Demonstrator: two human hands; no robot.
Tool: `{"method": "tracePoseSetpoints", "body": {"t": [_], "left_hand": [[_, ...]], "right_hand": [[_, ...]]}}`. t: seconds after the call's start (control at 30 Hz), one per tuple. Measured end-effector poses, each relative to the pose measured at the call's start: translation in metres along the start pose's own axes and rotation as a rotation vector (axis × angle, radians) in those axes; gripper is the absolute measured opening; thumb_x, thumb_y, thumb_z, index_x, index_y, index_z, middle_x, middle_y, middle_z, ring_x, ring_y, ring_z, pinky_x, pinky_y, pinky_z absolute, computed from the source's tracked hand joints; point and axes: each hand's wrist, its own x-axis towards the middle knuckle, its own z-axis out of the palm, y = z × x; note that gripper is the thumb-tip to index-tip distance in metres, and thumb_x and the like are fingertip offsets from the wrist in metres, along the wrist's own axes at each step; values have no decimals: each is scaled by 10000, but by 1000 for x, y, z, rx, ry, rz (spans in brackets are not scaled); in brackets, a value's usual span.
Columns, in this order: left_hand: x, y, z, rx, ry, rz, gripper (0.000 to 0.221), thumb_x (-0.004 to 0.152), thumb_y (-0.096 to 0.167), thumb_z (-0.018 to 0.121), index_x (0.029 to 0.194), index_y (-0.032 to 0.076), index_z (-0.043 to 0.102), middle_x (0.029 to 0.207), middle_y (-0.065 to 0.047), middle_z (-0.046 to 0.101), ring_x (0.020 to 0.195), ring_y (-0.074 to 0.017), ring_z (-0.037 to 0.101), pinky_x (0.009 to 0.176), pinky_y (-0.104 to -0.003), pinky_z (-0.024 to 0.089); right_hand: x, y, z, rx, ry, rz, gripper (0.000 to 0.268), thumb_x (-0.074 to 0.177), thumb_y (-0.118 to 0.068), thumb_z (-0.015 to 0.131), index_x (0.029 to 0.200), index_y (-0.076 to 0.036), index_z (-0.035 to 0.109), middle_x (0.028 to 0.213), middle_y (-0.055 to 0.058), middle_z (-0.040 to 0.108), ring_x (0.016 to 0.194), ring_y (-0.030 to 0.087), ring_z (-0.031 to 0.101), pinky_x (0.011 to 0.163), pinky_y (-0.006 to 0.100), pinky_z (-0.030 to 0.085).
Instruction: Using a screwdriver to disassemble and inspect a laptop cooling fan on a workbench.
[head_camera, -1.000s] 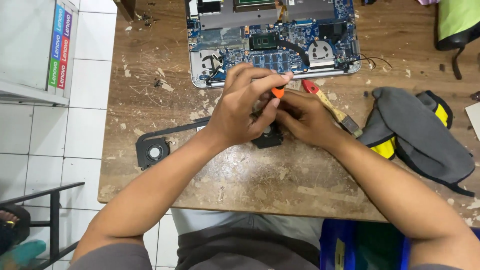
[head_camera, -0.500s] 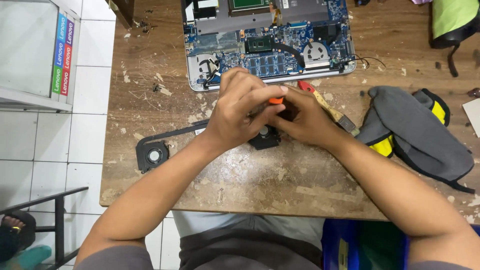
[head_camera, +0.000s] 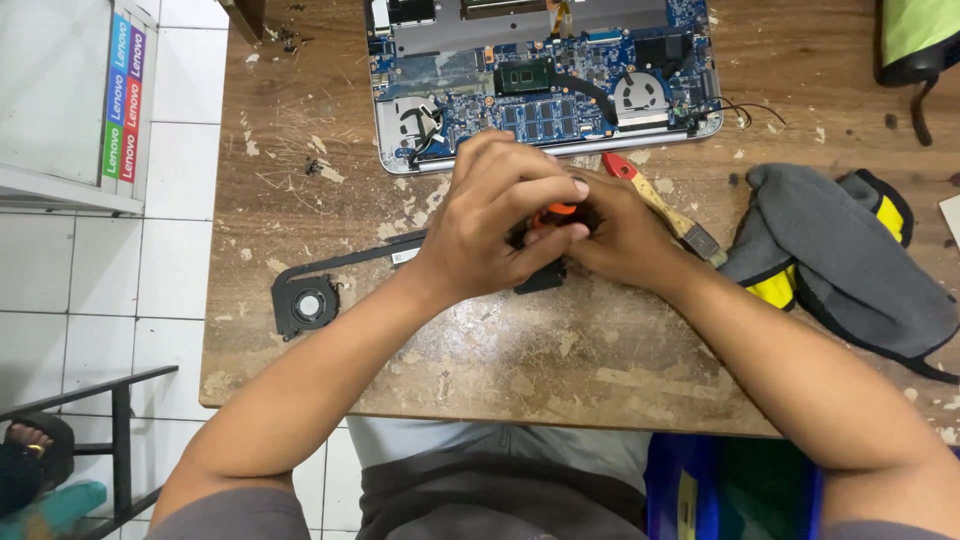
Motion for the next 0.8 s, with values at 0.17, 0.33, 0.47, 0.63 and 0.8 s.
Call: {"method": "tracePoseSetpoints", "body": {"t": [0.17, 0.33, 0.47, 0.63, 0.8], "left_hand": [[0, -4, 0, -18, 69, -22, 263, 1073, 215, 827, 1243, 125, 648, 965, -38, 702, 959, -242, 682, 1056, -452, 440], [-5, -7, 3, -47, 37, -91, 175, 1128, 138, 670, 1279, 78, 605, 966, -58, 726, 943, -261, 743, 1157, -502, 419], [-7, -7, 4, -61, 1, -103, 214, 1127, 114, 609, 1333, 91, 558, 1110, -87, 761, 1059, -298, 754, 1210, -562, 418], [-8, -8, 3, -42, -28, -84, 337, 1120, 280, 755, 1357, 134, 566, 1206, -80, 748, 1172, -293, 729, 1216, -559, 406], [-4, -4, 1, -52, -30, -75, 267, 1124, 159, 765, 1333, 141, 599, 1141, -57, 792, 1052, -269, 772, 1208, -538, 404]], "right_hand": [[-3, 9, -1, -55, 0, -49, 96, 1039, -45, 692, 1114, -25, 634, 989, 84, 630, 863, 198, 579, 751, 334, 462], [-3, 14, -3, -93, -45, -61, 220, 1100, -94, 640, 1280, 11, 710, 1049, 126, 708, 841, 225, 646, 703, 331, 490], [-7, 26, 0, -90, -4, -42, 129, 1084, -72, 679, 1174, 16, 705, 918, 99, 659, 710, 178, 587, 612, 308, 453], [-10, 36, 1, -125, 27, -79, 186, 1054, -63, 672, 1216, 26, 681, 1132, 160, 758, 1001, 278, 735, 869, 392, 574], [-9, 34, 0, -115, 27, -86, 197, 1031, -59, 757, 1201, 4, 679, 1034, 121, 733, 850, 218, 671, 729, 340, 530]]}}
